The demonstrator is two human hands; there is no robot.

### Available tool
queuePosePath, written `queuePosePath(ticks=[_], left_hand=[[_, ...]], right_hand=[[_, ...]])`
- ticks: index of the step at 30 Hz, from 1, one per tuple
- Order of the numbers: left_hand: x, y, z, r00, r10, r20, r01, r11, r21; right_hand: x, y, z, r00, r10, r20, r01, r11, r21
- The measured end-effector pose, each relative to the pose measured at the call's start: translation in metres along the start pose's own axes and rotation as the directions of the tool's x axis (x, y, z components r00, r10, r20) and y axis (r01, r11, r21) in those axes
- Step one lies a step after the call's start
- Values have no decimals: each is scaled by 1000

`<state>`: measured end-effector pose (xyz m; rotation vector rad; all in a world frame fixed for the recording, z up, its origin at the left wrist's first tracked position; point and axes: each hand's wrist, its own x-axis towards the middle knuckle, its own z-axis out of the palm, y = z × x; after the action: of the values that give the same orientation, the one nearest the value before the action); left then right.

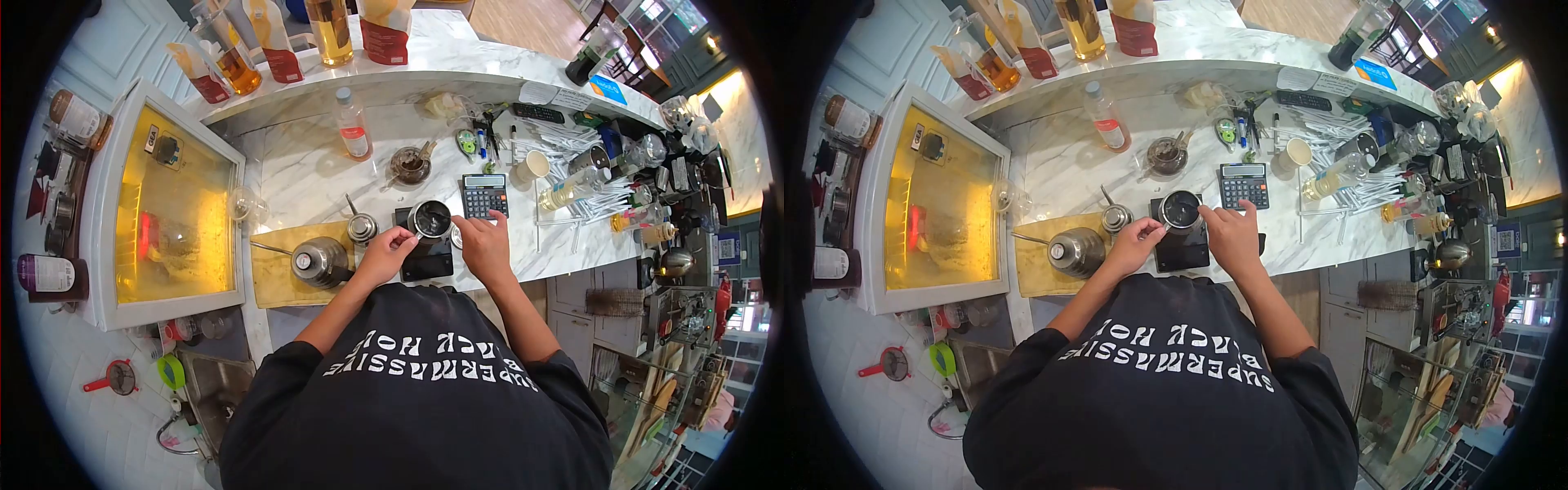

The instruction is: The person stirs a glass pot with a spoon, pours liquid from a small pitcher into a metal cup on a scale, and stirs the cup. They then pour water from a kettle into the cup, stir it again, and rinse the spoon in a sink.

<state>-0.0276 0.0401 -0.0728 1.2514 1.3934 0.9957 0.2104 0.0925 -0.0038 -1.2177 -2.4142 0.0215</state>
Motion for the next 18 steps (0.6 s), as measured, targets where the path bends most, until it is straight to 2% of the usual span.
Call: queuePosePath(ticks=[6,8,11,18], left_hand=[[1,3,-2,995,-82,57,82,996,-14],[0,4,-3,993,-98,69,98,995,4],[0,3,-3,994,-79,71,80,997,-21],[-1,-2,-5,992,-81,93,81,997,-5]], right_hand=[[3,2,-2,999,39,-10,-39,999,-17],[1,0,-8,999,41,35,-40,999,-10],[-2,0,3,1000,-1,6,1,1000,18],[0,2,4,998,48,-42,-48,999,12]])
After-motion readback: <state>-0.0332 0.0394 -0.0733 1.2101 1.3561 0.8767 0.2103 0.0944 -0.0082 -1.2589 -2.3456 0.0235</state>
